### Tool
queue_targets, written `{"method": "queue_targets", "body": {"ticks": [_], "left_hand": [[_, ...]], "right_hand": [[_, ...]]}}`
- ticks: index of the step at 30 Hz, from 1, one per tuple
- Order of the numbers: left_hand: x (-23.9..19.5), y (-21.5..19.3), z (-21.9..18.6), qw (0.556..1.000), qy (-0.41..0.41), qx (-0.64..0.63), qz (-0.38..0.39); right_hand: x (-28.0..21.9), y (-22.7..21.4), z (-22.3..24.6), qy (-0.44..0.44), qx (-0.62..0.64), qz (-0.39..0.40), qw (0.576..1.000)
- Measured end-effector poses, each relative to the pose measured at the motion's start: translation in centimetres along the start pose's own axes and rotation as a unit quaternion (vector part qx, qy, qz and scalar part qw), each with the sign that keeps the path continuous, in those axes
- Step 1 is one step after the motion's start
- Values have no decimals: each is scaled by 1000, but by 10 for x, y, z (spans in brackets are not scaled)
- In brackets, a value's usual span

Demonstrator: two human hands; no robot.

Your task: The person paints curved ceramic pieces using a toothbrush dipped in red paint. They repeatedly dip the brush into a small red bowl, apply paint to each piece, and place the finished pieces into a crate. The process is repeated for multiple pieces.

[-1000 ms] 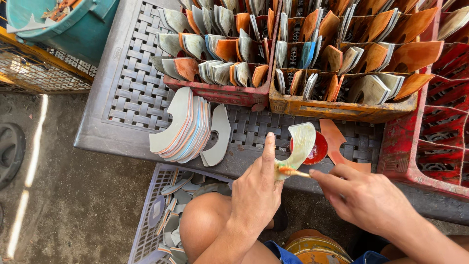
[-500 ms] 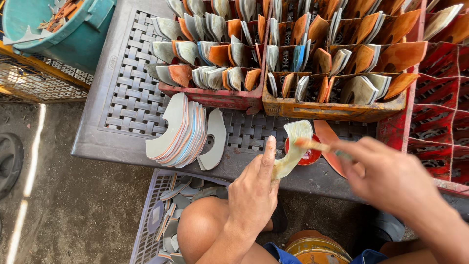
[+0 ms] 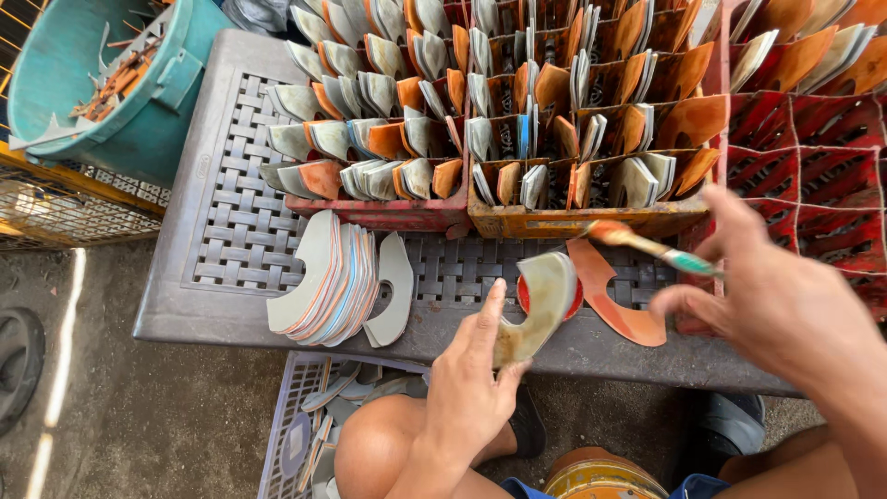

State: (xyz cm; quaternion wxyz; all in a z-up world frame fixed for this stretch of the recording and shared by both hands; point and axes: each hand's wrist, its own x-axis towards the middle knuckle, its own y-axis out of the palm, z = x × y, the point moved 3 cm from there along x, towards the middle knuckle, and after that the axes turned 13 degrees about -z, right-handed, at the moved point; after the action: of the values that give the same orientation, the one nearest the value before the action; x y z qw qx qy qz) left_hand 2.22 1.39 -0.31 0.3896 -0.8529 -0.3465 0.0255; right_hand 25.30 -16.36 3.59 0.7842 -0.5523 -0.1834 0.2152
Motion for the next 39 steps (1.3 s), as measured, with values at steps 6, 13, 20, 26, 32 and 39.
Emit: {"method": "queue_targets", "body": {"ticks": [6,13,20,26,32,39], "left_hand": [[3,16,-1,777,-187,-590,117],[9,25,-21,664,-297,-665,169],[11,48,-44,683,-344,-613,201],[14,66,-58,712,-339,-572,225],[15,83,-76,662,-308,-633,258],[4,101,-115,528,-214,-693,441]], "right_hand": [[-28,-27,10,-282,136,-117,943],[-78,-12,51,-513,206,-92,828],[-78,-38,44,-506,176,-184,824],[-75,-57,26,-505,213,-219,807],[-74,-68,5,-488,200,-258,810],[-71,-75,-18,-385,297,-302,820]]}}
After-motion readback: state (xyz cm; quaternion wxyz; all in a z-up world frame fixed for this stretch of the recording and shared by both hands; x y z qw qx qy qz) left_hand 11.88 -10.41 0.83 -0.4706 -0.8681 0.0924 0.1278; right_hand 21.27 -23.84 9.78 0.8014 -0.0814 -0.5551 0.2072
